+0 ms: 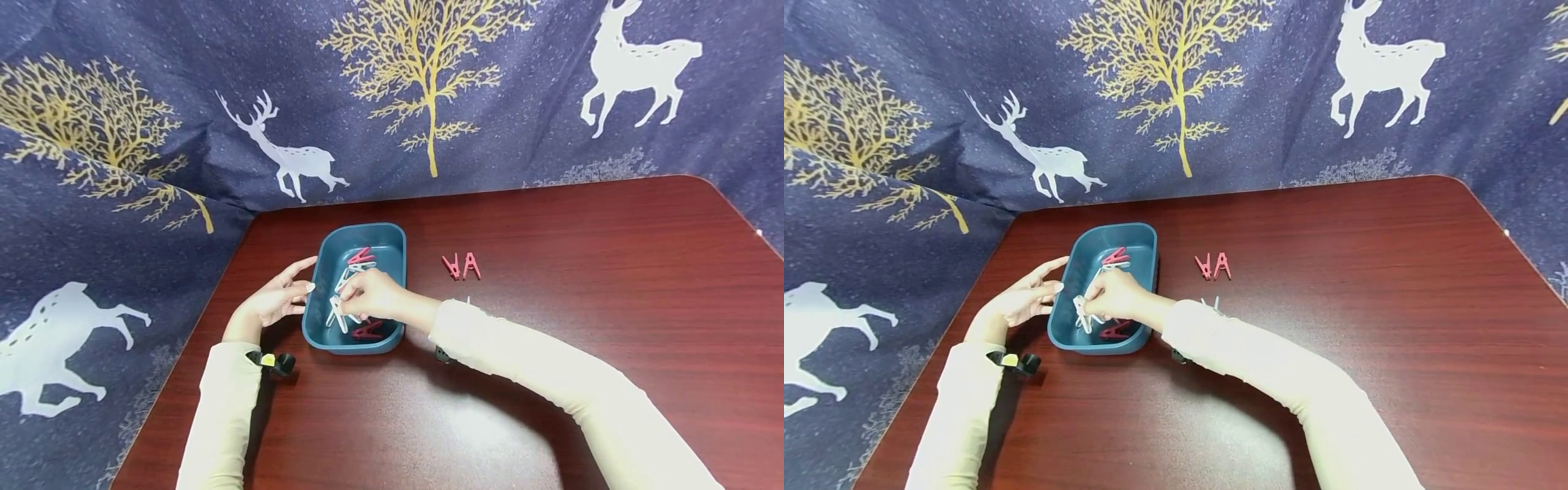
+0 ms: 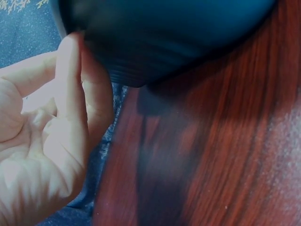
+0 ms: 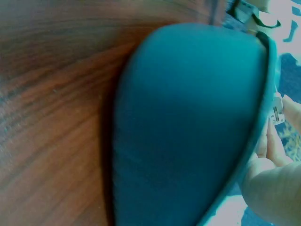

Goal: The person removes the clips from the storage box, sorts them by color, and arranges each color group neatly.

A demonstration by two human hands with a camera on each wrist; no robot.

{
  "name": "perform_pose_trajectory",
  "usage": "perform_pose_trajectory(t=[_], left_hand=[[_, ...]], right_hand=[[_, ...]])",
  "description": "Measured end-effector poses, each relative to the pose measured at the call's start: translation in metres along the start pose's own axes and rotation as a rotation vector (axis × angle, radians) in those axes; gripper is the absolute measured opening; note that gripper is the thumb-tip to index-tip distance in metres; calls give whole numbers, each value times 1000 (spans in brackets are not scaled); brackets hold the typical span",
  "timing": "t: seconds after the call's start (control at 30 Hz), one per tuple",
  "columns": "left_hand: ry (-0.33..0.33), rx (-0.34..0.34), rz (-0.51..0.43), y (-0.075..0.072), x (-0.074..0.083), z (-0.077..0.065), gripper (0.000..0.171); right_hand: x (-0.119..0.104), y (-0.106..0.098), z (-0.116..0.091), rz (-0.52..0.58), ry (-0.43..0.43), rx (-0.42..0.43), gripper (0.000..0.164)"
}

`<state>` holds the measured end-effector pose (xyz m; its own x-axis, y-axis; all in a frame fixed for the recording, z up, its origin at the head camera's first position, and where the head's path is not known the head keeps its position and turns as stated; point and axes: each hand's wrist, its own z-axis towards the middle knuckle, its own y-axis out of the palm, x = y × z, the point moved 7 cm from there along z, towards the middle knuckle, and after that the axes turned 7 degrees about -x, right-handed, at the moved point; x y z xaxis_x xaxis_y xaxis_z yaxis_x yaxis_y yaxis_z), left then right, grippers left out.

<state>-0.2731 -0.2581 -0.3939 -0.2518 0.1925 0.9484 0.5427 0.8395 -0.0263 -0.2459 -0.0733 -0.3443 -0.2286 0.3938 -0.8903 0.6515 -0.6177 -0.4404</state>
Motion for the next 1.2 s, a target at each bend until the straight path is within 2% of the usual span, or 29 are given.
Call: perform_pose_trajectory(t=[0.2,0.4,0.67,0.83,1.03,1.2], left_hand=[[6,4,-3,-1,-2,1,63],[5,6,-6,0,-3,0,63],[9,-1,23,-1,-3,2,63],[13,1,8,-1,0,2,63],[15,4,-5,-1,1,0,63],[17,1,-6,-1,1,0,62]], right_hand=[[0,-9,-7,115,8,15,22],[4,-16,-19,252,-29,28,23],[10,-36,-43,339,-82,87,25],[21,-50,-59,399,-77,139,26],[33,-63,-75,410,-80,163,25],[39,-70,-87,361,-62,155,25]])
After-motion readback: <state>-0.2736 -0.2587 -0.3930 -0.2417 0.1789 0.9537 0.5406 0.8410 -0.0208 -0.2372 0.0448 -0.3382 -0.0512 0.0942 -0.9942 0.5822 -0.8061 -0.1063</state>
